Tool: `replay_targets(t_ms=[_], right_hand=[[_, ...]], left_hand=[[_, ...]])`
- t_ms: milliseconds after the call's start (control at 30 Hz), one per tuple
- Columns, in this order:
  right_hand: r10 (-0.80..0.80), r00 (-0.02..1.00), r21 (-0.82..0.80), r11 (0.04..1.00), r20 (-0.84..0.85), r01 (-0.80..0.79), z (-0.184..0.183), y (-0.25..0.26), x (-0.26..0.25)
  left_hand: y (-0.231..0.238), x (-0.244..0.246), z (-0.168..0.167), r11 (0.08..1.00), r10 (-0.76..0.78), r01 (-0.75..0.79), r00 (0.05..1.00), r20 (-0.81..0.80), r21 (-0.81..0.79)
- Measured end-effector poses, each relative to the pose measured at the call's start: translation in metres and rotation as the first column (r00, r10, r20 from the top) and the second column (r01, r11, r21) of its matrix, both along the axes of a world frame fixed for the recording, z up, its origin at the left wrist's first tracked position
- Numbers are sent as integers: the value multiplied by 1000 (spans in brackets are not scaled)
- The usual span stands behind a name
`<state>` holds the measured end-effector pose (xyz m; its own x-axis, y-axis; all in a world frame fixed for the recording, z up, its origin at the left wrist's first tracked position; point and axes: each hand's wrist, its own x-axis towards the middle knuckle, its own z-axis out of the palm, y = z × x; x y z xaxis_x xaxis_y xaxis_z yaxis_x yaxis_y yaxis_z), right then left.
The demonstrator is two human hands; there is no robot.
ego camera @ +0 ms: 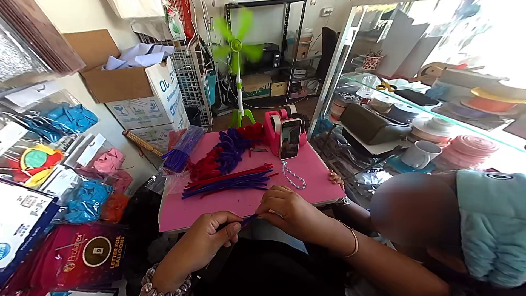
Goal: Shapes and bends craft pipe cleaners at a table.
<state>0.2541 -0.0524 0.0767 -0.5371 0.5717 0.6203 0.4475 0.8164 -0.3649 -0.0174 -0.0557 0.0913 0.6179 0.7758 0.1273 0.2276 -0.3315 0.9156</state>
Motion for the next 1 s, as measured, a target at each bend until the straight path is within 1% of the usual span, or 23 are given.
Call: replay_targets(t_ms=[67,133,200,233,300,333,400,467,500,533,567,600,667,700,767,833,867,933,1000], right_hand=[[2,998,-90,996,-58,-7,-2,-2,-1],[-28,976,-243,970,-216,-26,-4,-4,-2],[-123,900,-375,926,-419,-49,-11,-8,-10],[-174,848,-407,912,-501,-53,-17,-11,-16],[-238,761,-416,908,-603,-46,-28,-13,-32],[-262,733,-413,910,-628,-29,-34,-14,-40],[-291,711,-384,923,-641,31,-49,-16,-53],[-289,735,-355,932,-614,69,-62,-19,-61],[-273,756,-346,936,-595,66,-67,-21,-62],[-250,777,-338,940,-577,52,-70,-22,-61],[-236,791,-338,940,-564,40,-70,-22,-59],[-236,793,-343,939,-562,36,-68,-21,-55],[-261,766,-399,917,-588,6,-57,-16,-47],[-275,748,-463,885,-604,-49,-49,-13,-43],[-242,743,-575,786,-624,-226,-37,-8,-36],[-152,756,-621,681,-637,-388,-31,-4,-34],[-123,754,-627,649,-645,-431,-30,-2,-34],[-118,746,-634,624,-655,-458,-29,0,-35],[-179,717,-642,622,-673,-448,-27,0,-36]], left_hand=[[1,-4,3,999,51,-50,998,41,-9],[4,-13,7,987,158,-149,975,157,-68],[11,-19,3,950,283,-212,893,350,-228],[12,-16,-2,928,339,-232,850,404,-290],[8,-1,-18,919,358,-234,832,424,-317],[4,12,-25,916,360,-224,826,434,-334],[-3,36,-34,897,389,-196,774,500,-396],[-6,52,-35,861,477,-237,683,553,-450],[-5,56,-34,839,523,-279,649,552,-466],[-4,58,-32,824,551,-315,636,540,-470],[-3,57,-33,828,549,-334,647,529,-451],[-3,54,-34,845,525,-344,679,513,-410],[-5,48,-36,892,445,-341,780,439,-298],[-8,46,-36,911,404,-326,828,389,-252],[-14,46,-36,943,325,-280,896,304,-182],[-17,46,-37,961,272,-246,929,253,-129],[-17,46,-37,966,255,-237,938,233,-104],[-18,43,-35,972,230,-218,955,188,-82],[-19,41,-32,976,213,-202,965,151,-86]])
